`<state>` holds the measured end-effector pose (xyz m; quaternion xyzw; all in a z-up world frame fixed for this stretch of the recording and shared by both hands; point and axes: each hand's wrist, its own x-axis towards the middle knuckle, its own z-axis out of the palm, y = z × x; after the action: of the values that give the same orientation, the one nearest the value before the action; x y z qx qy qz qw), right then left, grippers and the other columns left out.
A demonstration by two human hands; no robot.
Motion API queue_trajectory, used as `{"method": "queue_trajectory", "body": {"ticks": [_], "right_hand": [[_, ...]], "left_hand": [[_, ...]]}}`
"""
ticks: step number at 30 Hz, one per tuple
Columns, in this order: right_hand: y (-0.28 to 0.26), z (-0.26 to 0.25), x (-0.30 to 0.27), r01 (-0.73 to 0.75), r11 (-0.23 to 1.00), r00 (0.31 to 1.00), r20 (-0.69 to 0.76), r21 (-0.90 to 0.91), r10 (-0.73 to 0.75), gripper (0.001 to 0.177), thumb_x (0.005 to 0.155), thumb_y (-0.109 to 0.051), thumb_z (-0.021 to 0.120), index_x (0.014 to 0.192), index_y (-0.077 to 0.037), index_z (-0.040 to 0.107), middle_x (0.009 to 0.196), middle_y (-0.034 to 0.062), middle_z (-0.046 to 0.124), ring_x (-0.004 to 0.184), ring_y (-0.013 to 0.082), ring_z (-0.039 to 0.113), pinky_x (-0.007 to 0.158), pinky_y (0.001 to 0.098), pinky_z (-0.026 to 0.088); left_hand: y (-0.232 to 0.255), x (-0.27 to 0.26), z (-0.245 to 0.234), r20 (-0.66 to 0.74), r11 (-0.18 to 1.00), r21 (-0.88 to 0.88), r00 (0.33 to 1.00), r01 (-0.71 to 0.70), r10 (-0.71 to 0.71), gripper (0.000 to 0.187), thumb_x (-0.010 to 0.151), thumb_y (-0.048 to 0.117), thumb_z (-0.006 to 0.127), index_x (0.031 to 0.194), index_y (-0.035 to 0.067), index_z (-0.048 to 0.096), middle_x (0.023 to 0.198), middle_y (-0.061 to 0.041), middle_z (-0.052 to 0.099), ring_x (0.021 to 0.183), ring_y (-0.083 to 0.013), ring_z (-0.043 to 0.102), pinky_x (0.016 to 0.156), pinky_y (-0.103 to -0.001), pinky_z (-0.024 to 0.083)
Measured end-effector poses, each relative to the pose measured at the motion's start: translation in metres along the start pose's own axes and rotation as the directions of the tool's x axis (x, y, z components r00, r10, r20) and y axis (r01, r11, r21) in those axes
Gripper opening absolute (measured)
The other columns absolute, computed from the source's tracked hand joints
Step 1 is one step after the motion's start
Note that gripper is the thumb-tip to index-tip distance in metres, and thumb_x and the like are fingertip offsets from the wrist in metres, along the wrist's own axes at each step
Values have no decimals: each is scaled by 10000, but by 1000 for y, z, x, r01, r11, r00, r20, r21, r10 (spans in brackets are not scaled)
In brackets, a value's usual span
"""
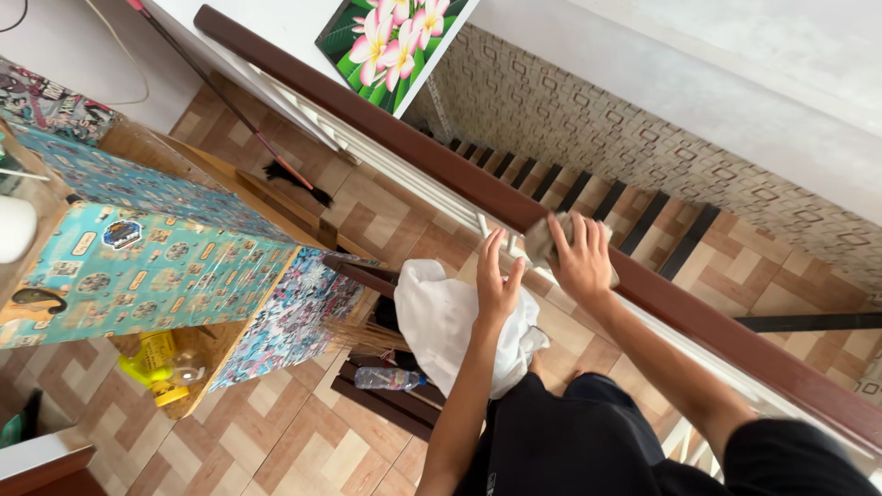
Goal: The person sprays liquid onto a cloth using a spray bottle and wipes down the wooden stair railing with the cloth.
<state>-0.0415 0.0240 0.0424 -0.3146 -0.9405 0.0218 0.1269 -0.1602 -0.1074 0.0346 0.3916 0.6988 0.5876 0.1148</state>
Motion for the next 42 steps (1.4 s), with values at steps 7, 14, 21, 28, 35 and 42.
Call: {"method": "queue_trajectory", "body": {"ticks": [7, 14, 21, 28, 35, 42], "right_hand": [[-50, 38, 107, -19, 977, 985, 173, 213, -19, 992, 877, -602, 722, 1605, -81, 296, 1425, 228, 465, 1298, 415, 460, 1085, 532, 391], [-42, 67, 101, 62, 950, 998, -1, 307, -65, 928, 856, -533, 735, 1578, -102, 342, 1536, 279, 390, 1246, 427, 517, 1048, 496, 449], [-19, 59, 32, 27, 979, 998, -65, 200, -14, 660, 935, -308, 635, 1554, -167, 452, 1591, 271, 331, 1331, 368, 496, 1109, 514, 386], [10, 19, -54, -53, 997, 979, -195, 51, 62, 599, 904, -278, 647, 1468, -125, 517, 1635, 197, 359, 1502, 329, 406, 1231, 544, 267], [42, -21, -140, -257, 922, 917, -230, 290, 328, 646, 824, 20, 641, 1451, -125, 582, 1601, 194, 446, 1465, 334, 460, 1241, 513, 331], [61, -55, -189, -245, 654, 798, -235, 715, 556, 652, 822, 99, 658, 1443, -72, 563, 1418, 215, 564, 1222, 410, 614, 965, 403, 540]], "left_hand": [[-2, 1, -10, -5, 1000, 18, 1000, 16, -16, 539, 1021, 214, 620, 1487, -14, 476, 1544, -221, 485, 1440, -382, 486, 1194, -453, 395], [-5, 8, 13, -69, 967, 216, 986, -133, 151, 545, 990, 224, 675, 1463, 7, 511, 1535, -179, 482, 1487, -463, 352, 1223, -574, 296], [5, -4, 46, 41, 963, 206, 985, -172, 167, 480, 986, 229, 697, 1428, 84, 577, 1547, -139, 490, 1538, -522, 277, 1243, -623, 250], [9, -32, 81, 222, 964, 147, 957, -223, 187, 469, 980, 242, 707, 1408, 96, 585, 1550, -211, 476, 1523, -458, 352, 1232, -576, 326], [30, -67, 122, 227, 992, -85, 971, 97, -75, 714, 914, 286, 689, 1508, 73, 354, 1656, -302, 70, 1358, -487, 409, 1020, -534, 455], [25, -112, 163, 443, 939, -173, 875, 297, -196, 456, 1016, 350, 661, 1313, 8, 620, 1220, -263, 740, 1103, -325, 721, 930, -398, 541]]}}
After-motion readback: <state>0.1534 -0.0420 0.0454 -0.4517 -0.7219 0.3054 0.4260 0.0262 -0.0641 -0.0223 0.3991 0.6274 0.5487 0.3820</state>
